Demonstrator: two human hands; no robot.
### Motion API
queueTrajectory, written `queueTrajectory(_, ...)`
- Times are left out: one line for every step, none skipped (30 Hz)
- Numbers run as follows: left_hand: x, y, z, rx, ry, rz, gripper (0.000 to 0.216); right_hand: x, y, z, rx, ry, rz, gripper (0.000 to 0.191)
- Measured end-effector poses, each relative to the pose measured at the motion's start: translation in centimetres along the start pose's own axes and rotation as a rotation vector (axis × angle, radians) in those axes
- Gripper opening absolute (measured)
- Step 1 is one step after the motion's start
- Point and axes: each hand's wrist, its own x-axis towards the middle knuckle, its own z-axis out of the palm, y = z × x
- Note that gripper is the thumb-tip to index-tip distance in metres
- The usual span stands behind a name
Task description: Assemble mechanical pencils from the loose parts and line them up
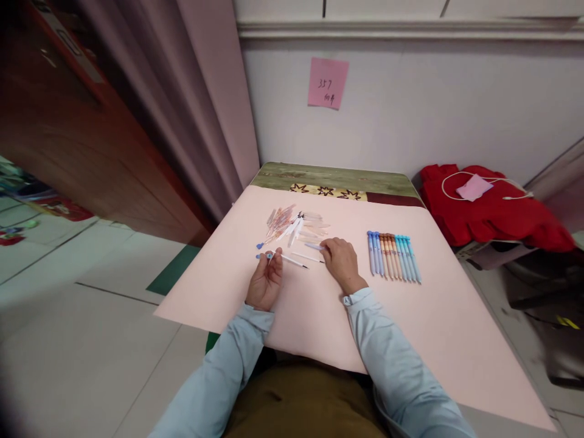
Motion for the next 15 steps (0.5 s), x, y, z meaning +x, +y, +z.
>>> queueTrajectory(0.0, 0.0, 0.0, 0.001, -0.004, 0.005, 0.034, -0.3, 0.0, -0.6, 0.03, 0.002, -0.033, 0.02)
queueTrajectory(0.0, 0.0, -0.1, 0.002, -0.009, 0.009, 0.034, -0.7, 0.0, -1.2, 0.067, 0.009, -0.052, 0.022)
queueTrajectory(0.0, 0.0, -0.1, 0.001, -0.015, 0.014, 0.034, -1.3, -0.1, -2.0, 0.112, 0.027, -0.043, 0.023)
queueTrajectory(0.1, 0.0, -0.2, 0.0, -0.019, 0.015, 0.034, -2.0, -0.2, -2.7, 0.161, 0.03, -0.021, 0.024)
queueTrajectory(0.1, 0.0, -0.3, -0.001, -0.021, 0.014, 0.034, -2.8, -0.3, -3.5, 0.203, 0.028, 0.016, 0.023)
queueTrajectory(0.2, 0.0, -0.3, -0.003, -0.02, 0.01, 0.034, -3.6, -0.5, -4.1, 0.238, 0.007, 0.059, 0.022)
queueTrajectory(0.2, 0.0, -0.4, -0.005, -0.02, 0.005, 0.034, -4.6, -0.7, -4.7, 0.266, -0.025, 0.103, 0.022)
queueTrajectory(0.3, 0.0, -0.4, -0.01, -0.019, 0.002, 0.034, -5.5, -0.9, -5.1, 0.285, -0.057, 0.145, 0.021)
queueTrajectory(0.3, 0.0, -0.4, -0.016, -0.019, 0.0, 0.033, -6.4, -1.2, -5.4, 0.303, -0.089, 0.186, 0.02)
queueTrajectory(0.3, 0.0, -0.4, -0.021, -0.018, -0.001, 0.033, -7.2, -1.5, -5.5, 0.322, -0.116, 0.216, 0.02)
queueTrajectory(0.3, 0.0, -0.4, -0.026, -0.018, -0.002, 0.032, -7.8, -1.8, -5.6, 0.34, -0.134, 0.235, 0.021)
queueTrajectory(0.3, 0.0, -0.4, -0.028, -0.016, -0.003, 0.032, -8.3, -2.1, -5.5, 0.357, -0.144, 0.246, 0.021)
queueTrajectory(0.3, 0.0, -0.3, -0.026, -0.016, -0.005, 0.032, -8.7, -2.4, -5.4, 0.371, -0.148, 0.248, 0.022)
queueTrajectory(0.3, 0.0, -0.3, -0.021, -0.016, -0.007, 0.032, -8.8, -2.6, -5.3, 0.381, -0.146, 0.248, 0.022)
queueTrajectory(0.2, -0.1, -0.3, -0.016, -0.019, -0.005, 0.033, -8.8, -2.8, -5.2, 0.384, -0.142, 0.247, 0.022)
